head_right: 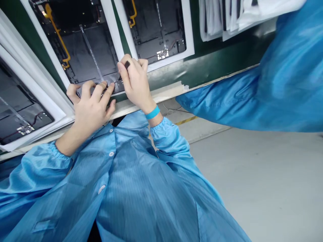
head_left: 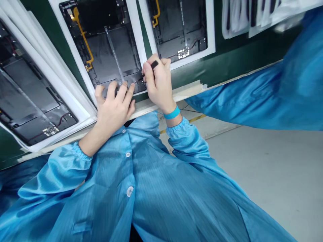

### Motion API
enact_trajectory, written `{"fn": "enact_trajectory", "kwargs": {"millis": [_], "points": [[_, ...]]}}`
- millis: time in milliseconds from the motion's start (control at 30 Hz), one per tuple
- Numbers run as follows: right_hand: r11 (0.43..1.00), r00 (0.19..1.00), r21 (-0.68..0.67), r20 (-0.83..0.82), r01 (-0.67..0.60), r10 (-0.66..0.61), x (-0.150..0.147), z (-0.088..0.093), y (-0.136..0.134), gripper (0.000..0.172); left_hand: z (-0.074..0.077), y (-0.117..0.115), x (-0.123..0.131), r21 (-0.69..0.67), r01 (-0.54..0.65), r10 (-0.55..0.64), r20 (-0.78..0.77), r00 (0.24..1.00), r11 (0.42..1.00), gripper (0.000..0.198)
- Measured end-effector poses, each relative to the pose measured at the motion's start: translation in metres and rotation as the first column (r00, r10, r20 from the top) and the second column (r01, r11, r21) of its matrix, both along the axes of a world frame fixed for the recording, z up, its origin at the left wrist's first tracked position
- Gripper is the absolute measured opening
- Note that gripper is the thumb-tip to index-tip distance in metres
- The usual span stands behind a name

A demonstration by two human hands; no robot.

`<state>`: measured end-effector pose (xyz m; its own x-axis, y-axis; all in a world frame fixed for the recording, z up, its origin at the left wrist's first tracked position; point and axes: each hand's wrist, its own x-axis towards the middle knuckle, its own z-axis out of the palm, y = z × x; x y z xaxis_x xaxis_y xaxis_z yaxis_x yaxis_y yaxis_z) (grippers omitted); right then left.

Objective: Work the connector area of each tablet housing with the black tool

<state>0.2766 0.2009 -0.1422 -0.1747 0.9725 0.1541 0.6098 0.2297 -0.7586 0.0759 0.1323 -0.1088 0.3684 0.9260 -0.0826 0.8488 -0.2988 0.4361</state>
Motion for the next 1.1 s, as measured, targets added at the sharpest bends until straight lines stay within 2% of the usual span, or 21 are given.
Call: {"fn": "enact_trajectory", "kwargs": {"millis": [167, 333, 433, 600, 733, 933, 1100], "points": [[0.996, 0.999, -0.079, 0.018, 0.033, -0.031, 0.001, 0.005, -0.002, 0.061, 0.005, 0.004, 0.001, 0.005, 0.021, -0.021, -0.006, 1.0, 1.0, 0.06], [0.997, 0.989, -0.065, -0.142, 0.039, -0.048, -0.002, 0.003, -0.006, 0.06, 0.015, 0.014, -0.001, -0.075, 0.014, -0.019, -0.067, 0.998, 0.997, 0.056], [0.998, 0.982, -0.055, -0.187, 0.019, -0.029, -0.003, -0.001, -0.008, 0.062, 0.016, 0.015, -0.005, -0.091, 0.006, -0.011, -0.06, 0.998, 0.996, 0.056], [0.994, 0.985, -0.104, -0.172, -0.014, -0.004, -0.001, -0.008, -0.008, 0.063, 0.006, 0.007, -0.009, 0.003, -0.02, 0.02, 0.003, 1.0, 1.0, 0.066], [0.993, 0.99, -0.112, -0.142, -0.035, 0.019, 0.0, -0.007, -0.008, 0.058, 0.001, 0.004, -0.01, 0.009, -0.022, 0.022, -0.01, 1.0, 1.0, 0.064], [0.999, 0.997, -0.043, -0.073, -0.015, 0.011, -0.002, -0.003, -0.009, 0.058, 0.002, 0.006, -0.009, -0.009, -0.02, 0.02, -0.016, 1.0, 1.0, 0.056], [0.999, 0.998, -0.005, -0.056, 0.033, -0.033, -0.006, -0.003, -0.009, 0.059, 0.004, 0.008, -0.009, 0.047, 0.017, -0.015, -0.042, 0.999, 0.999, 0.055]]}}
